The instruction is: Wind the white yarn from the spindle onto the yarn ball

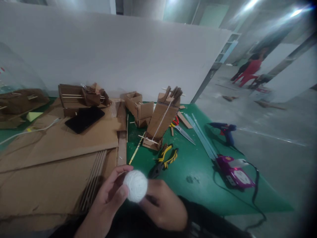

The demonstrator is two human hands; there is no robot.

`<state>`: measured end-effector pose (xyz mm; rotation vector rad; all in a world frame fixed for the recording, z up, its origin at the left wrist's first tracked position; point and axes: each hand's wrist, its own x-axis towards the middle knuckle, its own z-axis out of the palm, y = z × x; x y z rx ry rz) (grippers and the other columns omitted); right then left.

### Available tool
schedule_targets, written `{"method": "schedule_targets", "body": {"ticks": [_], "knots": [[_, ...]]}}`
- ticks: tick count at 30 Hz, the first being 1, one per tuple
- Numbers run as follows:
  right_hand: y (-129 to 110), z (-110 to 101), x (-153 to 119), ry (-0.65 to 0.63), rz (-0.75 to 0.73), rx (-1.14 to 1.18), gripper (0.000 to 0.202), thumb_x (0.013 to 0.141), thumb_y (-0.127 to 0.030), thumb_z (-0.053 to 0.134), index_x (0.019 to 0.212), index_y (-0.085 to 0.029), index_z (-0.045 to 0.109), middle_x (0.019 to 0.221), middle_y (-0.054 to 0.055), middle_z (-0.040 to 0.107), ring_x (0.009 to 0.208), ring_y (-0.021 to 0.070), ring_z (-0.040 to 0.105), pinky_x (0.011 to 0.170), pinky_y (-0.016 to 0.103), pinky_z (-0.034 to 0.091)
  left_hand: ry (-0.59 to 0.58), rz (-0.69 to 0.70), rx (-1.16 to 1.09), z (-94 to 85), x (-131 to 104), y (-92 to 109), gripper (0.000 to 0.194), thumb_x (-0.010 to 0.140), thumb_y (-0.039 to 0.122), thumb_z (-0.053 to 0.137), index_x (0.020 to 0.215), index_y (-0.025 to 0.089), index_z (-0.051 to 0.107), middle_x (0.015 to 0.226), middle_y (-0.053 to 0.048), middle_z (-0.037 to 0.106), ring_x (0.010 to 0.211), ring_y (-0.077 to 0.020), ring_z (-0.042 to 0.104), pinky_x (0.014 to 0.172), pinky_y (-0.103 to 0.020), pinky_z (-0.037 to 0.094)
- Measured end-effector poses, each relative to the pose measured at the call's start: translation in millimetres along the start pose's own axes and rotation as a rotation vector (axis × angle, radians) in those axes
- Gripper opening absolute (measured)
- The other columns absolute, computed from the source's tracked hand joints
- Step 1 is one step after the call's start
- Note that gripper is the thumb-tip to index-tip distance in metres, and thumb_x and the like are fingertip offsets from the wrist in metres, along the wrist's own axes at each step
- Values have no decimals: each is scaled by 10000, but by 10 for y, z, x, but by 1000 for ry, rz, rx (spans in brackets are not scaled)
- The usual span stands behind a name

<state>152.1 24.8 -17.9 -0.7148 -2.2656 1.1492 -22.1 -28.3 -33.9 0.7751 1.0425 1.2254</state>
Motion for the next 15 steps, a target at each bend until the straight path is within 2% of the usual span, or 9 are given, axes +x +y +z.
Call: {"method": "schedule_targets", "body": {"ticks": [3,7,12,15], "knots": [[124,-239,105,-117,62,27,181,898,-191,537,751,-134,625,680,-2,582,607,105,494,593,201,401,-13,-68,8,-20,-61,52,432,845,521,631,1190,263,601,1143,-46,682,967,-195,615,817,-221,458],[233,-478,206,-161,174,70,213,912,-274,567,790,-124,657,681,-6,589,616,104,495,602,205,408,-103,-160,73,-14,-106,161,493,809,594,629,1160,249,632,1042,-38,688,858,-182,613,739,-225,459],[251,-568,266,-127,312,153,233,900,-311,583,751,-132,595,642,-46,485,583,84,404,536,187,347,-214,-163,145,12,-81,169,412,828,556,631,1126,272,609,925,-4,674,801,-164,600,714,-231,456],[213,-557,282,-94,351,217,253,889,-324,596,717,-141,557,633,-55,453,587,83,382,520,180,328,-211,-92,244,24,-47,115,345,841,479,648,1111,269,602,1073,-26,656,947,-198,612,805,-256,457]]}}
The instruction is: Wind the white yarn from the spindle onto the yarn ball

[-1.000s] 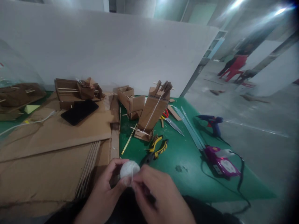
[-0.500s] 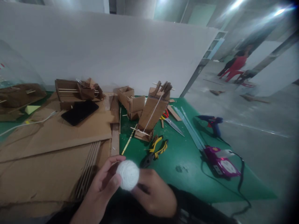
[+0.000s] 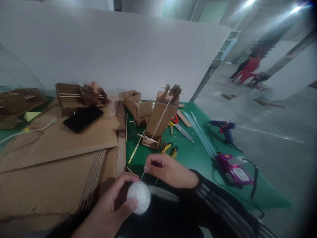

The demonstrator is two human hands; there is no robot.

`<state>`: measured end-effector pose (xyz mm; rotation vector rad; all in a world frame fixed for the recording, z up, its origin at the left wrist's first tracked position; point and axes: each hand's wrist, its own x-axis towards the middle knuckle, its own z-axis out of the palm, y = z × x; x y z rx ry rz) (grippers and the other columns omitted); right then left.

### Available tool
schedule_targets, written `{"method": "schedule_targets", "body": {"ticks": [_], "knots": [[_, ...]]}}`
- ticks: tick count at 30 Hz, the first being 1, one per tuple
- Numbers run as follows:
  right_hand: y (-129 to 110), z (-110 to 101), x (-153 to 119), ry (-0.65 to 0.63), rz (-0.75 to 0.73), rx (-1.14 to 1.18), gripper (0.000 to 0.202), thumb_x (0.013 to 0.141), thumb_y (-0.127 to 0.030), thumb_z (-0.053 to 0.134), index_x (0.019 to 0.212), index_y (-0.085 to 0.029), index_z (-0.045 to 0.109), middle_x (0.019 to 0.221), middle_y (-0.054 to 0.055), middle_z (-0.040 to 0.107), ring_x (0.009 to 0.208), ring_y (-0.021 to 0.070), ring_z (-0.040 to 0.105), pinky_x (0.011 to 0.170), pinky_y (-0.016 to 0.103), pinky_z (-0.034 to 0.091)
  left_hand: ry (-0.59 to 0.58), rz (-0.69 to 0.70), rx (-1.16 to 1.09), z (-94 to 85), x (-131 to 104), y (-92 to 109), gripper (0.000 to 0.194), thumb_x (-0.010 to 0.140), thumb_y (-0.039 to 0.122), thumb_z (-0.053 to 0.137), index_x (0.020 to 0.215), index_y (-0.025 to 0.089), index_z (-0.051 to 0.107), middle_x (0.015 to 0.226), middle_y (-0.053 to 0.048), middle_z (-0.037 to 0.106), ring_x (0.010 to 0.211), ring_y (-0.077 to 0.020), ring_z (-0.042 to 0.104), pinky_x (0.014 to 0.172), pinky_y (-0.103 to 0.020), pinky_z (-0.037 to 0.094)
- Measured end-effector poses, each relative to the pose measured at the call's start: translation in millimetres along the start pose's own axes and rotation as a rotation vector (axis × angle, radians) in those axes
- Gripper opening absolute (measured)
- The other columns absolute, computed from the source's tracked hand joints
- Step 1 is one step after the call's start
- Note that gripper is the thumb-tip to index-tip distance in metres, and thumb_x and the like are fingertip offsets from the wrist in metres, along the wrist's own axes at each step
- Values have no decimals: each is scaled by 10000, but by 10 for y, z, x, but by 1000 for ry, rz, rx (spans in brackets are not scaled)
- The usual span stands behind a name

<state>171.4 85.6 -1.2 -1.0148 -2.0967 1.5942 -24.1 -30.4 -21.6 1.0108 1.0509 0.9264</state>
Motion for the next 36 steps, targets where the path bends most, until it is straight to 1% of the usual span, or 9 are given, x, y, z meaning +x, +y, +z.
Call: {"method": "schedule_targets", "body": {"ticks": [2,5,11,15,21,24,27,32,36], "knots": [[-51,27,-20,16,18,22,252,895,-321,583,722,-139,558,626,-56,448,584,83,378,522,183,325,49,1,79,18,28,-28,324,851,436,643,1116,256,598,1134,-50,653,1012,-226,617,852,-282,456],[-178,91,-102,63,26,-4,220,904,-285,557,741,-138,574,623,-52,456,586,86,388,536,189,329,136,-15,156,61,69,-52,312,852,393,631,1122,244,587,1051,-52,701,962,-233,646,846,-300,468],[-415,348,-370,163,-40,-226,175,920,-219,503,789,-173,610,673,-22,583,584,100,469,538,200,338,340,69,239,81,158,-104,255,796,348,673,1017,237,611,950,-44,730,919,-254,661,791,-310,480],[-347,592,-434,225,-158,-326,139,877,-177,540,745,-183,581,664,-14,590,578,110,478,571,219,346,349,123,286,14,195,-144,299,836,427,623,1054,223,600,926,-50,708,848,-243,653,732,-304,493],[-104,852,-381,245,-221,-278,143,852,-150,515,727,-176,578,702,5,609,629,126,509,606,221,372,320,110,307,38,142,-44,339,932,463,472,1120,230,630,1061,-58,675,906,-234,626,805,-289,479],[-46,841,-349,210,-197,-221,160,854,-145,516,718,-166,598,708,6,607,648,126,516,628,219,384,316,3,152,36,99,-40,385,928,498,470,1198,258,601,1097,-49,667,909,-225,619,806,-279,479],[-21,777,-319,149,-191,-155,183,859,-133,545,694,-158,620,669,-13,562,634,117,494,614,216,369,234,16,-168,-3,127,-139,375,887,477,546,1181,256,619,931,-27,677,796,-197,606,717,-254,477],[-1,719,-285,96,-209,-60,149,879,-144,581,758,-144,668,679,-25,517,634,109,463,606,215,360,120,94,-349,-37,226,-304,525,616,464,797,1078,254,662,789,14,668,665,-153,573,605,-209,443],[24,683,-248,50,-220,83,191,912,-220,592,776,-114,672,702,-21,509,663,112,465,655,219,389,119,132,-275,9,111,-203,513,827,458,642,1303,285,563,979,-28,701,885,-193,625,809,-233,463]]}}
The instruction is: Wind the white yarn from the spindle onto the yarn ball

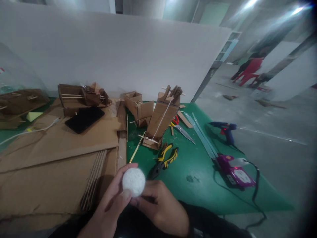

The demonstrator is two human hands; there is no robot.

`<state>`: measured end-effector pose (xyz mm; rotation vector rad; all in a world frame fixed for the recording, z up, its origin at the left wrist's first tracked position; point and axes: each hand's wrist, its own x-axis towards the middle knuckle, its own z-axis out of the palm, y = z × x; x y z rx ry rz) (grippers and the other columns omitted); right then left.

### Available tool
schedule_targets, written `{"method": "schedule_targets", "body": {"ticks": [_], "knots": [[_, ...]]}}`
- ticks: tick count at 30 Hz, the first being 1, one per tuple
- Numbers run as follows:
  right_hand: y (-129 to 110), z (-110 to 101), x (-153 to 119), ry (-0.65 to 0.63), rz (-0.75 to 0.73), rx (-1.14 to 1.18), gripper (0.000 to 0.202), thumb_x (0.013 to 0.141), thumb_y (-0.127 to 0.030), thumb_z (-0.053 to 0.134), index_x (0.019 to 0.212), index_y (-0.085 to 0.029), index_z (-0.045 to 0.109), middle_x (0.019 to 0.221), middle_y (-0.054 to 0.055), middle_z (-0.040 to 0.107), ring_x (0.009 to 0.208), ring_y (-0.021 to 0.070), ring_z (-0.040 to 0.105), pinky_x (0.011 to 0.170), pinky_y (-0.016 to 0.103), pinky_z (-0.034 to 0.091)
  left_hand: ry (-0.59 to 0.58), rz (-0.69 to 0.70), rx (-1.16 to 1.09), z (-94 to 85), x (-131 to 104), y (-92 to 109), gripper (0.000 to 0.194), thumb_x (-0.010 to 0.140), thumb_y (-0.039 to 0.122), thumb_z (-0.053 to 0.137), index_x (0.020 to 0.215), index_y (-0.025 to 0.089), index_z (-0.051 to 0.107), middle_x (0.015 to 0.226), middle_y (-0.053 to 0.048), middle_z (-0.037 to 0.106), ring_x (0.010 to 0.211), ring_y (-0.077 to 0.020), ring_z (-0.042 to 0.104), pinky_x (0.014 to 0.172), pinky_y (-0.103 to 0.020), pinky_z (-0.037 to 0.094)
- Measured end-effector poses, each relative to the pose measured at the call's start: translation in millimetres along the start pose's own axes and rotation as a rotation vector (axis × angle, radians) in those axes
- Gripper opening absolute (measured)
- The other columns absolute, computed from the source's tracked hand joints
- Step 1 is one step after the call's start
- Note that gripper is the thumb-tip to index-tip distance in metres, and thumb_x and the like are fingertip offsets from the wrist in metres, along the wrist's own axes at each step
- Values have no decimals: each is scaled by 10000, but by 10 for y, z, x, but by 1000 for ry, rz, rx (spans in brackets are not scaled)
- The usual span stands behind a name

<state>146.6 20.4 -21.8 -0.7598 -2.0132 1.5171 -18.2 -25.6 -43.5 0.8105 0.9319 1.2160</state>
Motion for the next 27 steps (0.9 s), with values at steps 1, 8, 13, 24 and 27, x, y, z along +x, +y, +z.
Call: {"method": "schedule_targets", "body": {"ticks": [1,8,13,24,27], "knots": [[13,-22,12,-13,7,43,233,911,-275,609,765,-106,674,697,-20,503,660,114,460,654,222,394,4,-12,39,18,-42,47,500,860,444,616,1335,304,541,1039,-27,699,948,-194,628,861,-226,451],[149,-280,160,-247,181,288,448,730,-536,748,672,-97,682,666,-4,573,662,136,506,669,255,452,-103,-30,119,92,-199,239,455,827,507,658,1242,323,640,1239,-48,644,1113,-238,609,919,-238,450],[143,-515,303,-244,290,203,351,781,-446,709,697,-107,669,609,-27,558,564,85,451,554,201,373,-146,8,231,69,-225,238,510,749,611,676,1127,269,657,1126,-82,630,1085,-277,580,902,-317,451],[-401,-592,81,-8,203,80,261,848,-310,612,708,-101,685,606,-9,539,574,97,463,533,208,338,-49,-61,512,-33,-220,128,386,849,494,613,1158,275,541,1192,-71,620,1106,-268,589,932,-333,443],[-474,-481,21,73,135,12,274,867,-303,607,686,-105,663,626,-8,537,588,96,461,545,207,347,-26,-28,526,-28,-207,94,382,855,441,624,1184,274,525,1230,-75,595,1171,-278,561,972,-349,427]]}}
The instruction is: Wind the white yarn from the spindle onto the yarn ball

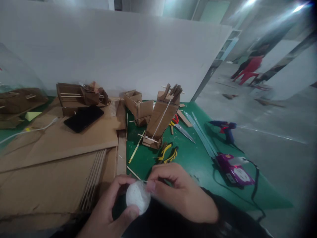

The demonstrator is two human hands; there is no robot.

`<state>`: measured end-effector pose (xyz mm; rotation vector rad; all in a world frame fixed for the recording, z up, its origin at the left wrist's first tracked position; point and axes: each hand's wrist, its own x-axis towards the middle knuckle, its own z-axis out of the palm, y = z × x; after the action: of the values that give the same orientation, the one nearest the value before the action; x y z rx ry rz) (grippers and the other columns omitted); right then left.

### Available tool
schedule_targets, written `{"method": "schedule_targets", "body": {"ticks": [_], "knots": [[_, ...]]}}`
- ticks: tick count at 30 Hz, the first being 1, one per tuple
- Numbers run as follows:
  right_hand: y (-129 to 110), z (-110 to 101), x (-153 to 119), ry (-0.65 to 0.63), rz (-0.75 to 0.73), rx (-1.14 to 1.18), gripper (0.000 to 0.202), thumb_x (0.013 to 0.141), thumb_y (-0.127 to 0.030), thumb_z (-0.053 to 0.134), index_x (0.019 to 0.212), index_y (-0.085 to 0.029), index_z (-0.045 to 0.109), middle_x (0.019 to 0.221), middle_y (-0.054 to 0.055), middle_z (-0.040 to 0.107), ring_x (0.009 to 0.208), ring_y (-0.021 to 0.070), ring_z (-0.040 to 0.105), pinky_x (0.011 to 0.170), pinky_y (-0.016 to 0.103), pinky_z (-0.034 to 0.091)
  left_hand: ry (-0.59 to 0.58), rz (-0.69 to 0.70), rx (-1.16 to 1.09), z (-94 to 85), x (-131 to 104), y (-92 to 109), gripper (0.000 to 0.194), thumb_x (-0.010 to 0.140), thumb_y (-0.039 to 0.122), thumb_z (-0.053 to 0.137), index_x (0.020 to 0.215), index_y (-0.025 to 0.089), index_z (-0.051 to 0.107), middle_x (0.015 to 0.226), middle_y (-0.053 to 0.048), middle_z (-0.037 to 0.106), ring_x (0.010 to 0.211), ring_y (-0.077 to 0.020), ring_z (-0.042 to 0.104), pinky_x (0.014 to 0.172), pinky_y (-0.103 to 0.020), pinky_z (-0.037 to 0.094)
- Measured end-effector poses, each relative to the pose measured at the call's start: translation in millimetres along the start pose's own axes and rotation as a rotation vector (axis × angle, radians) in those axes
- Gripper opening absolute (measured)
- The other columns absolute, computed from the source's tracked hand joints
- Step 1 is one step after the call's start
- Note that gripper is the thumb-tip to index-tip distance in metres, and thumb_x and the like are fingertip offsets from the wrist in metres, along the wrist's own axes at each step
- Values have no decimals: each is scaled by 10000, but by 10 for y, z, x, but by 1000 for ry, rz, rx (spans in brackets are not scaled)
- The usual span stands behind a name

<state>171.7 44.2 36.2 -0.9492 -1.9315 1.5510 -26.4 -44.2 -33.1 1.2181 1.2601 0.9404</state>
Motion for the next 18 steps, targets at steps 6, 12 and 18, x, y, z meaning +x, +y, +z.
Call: {"method": "schedule_targets", "body": {"ticks": [6,12,18], "knots": [[-54,76,-39,55,-80,-58,265,892,-243,560,678,-114,648,615,-11,537,570,90,462,539,198,350,109,8,-21,57,17,18,341,838,356,656,1154,265,565,1275,-77,592,1213,-274,544,1018,-364,386],[-6,328,-147,138,-248,-249,254,871,-151,503,632,-149,592,576,-27,470,560,94,425,547,224,310,191,19,-99,94,136,112,341,833,418,661,1098,230,558,1082,-68,686,1022,-240,633,874,-310,478],[267,584,-142,67,-149,-208,367,855,-223,507,502,-174,416,522,-43,346,498,92,328,504,251,261,256,34,-249,100,180,139,334,825,459,672,1039,220,581,973,-42,698,844,-192,651,723,-244,511]]}}
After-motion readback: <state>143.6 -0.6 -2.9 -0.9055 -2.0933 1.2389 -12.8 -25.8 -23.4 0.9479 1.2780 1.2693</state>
